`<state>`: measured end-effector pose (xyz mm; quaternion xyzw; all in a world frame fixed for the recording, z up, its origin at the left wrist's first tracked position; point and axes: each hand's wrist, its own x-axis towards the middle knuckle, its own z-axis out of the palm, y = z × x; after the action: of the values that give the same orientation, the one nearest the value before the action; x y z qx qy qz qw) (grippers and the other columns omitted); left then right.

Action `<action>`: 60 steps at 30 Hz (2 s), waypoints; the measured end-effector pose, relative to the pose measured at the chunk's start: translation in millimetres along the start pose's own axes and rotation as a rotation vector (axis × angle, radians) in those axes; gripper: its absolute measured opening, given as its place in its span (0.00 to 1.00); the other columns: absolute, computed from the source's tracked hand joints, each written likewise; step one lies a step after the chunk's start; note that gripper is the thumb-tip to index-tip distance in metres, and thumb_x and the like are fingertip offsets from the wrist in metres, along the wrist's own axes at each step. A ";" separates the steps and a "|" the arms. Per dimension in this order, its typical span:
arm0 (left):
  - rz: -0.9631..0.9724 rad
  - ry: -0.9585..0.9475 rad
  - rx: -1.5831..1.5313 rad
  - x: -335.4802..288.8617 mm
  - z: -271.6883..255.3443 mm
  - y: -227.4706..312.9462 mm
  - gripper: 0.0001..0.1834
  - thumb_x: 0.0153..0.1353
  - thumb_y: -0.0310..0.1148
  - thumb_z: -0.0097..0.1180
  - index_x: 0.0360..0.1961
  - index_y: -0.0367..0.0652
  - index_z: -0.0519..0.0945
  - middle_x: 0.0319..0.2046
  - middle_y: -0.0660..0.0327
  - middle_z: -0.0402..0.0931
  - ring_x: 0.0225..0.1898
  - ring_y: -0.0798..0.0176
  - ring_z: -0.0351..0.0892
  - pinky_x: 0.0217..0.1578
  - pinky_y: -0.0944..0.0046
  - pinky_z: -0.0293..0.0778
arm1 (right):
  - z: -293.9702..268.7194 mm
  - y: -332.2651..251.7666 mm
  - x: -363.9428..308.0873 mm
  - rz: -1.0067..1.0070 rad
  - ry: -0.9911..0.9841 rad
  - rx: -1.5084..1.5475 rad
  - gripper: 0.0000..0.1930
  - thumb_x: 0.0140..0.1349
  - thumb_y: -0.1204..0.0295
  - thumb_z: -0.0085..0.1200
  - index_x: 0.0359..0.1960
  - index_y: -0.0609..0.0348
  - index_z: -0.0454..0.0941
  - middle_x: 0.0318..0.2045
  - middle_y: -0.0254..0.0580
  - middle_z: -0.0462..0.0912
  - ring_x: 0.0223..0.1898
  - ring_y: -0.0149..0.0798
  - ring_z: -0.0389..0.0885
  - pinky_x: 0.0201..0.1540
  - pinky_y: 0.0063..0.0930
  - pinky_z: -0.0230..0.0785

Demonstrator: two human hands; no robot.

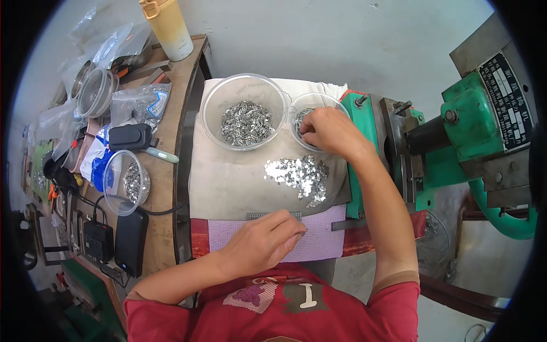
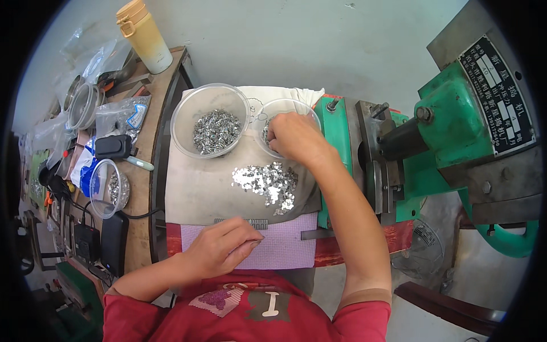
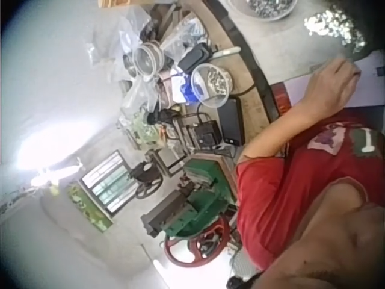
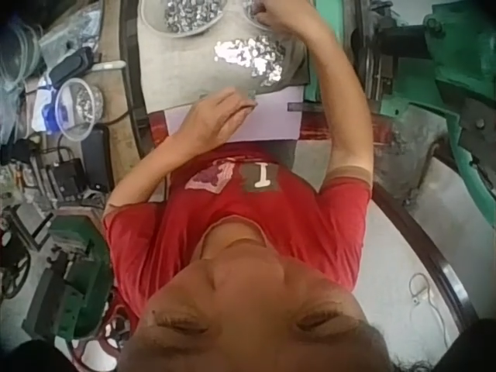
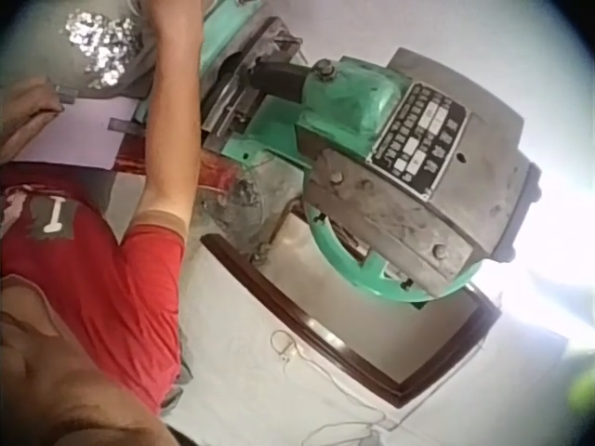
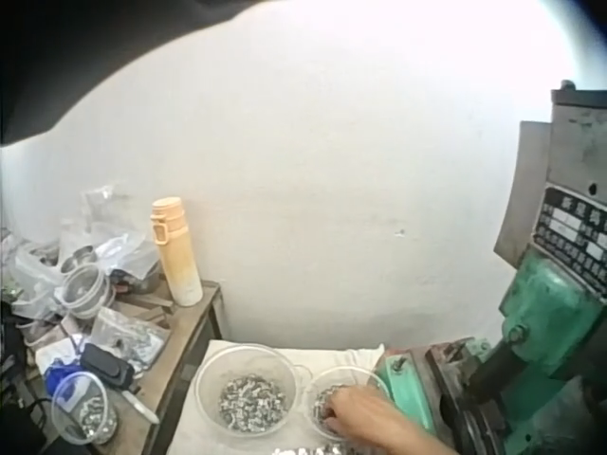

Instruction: The person inserts small metal pieces into a slotted metal bar by hand, places the bar into a press machine, presses it, and then removes the bar to continue assembling more metal pieces into it.

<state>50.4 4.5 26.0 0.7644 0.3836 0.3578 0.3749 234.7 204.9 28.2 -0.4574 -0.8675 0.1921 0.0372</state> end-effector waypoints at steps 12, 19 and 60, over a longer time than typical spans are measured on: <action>-0.124 0.098 -0.185 33.5 3.5 -3.4 0.06 0.65 0.23 0.58 0.43 0.36 0.82 0.34 0.57 0.80 0.33 0.64 0.80 0.34 0.67 0.75 | 6.4 2.1 -7.7 0.042 0.157 0.111 0.07 0.53 0.73 0.59 0.29 0.61 0.87 0.29 0.58 0.85 0.34 0.56 0.86 0.42 0.46 0.77; -0.086 0.356 -0.060 85.1 -23.0 -15.9 0.07 0.64 0.25 0.58 0.42 0.35 0.80 0.33 0.51 0.82 0.30 0.51 0.83 0.33 0.59 0.77 | -3.5 12.7 -21.9 0.271 0.299 0.627 0.10 0.63 0.70 0.64 0.36 0.67 0.86 0.29 0.32 0.86 0.31 0.25 0.79 0.37 0.22 0.72; -0.399 0.251 -0.531 166.1 -33.2 -48.3 0.06 0.62 0.21 0.60 0.39 0.31 0.82 0.35 0.58 0.84 0.36 0.70 0.83 0.40 0.70 0.79 | 0.1 -2.8 -33.4 0.327 0.494 1.285 0.13 0.62 0.68 0.68 0.45 0.63 0.87 0.27 0.28 0.82 0.26 0.22 0.72 0.30 0.17 0.67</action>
<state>81.9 176.8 43.5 0.5003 0.4620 0.4560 0.5731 251.9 176.5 32.8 -0.4996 -0.4689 0.5596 0.4662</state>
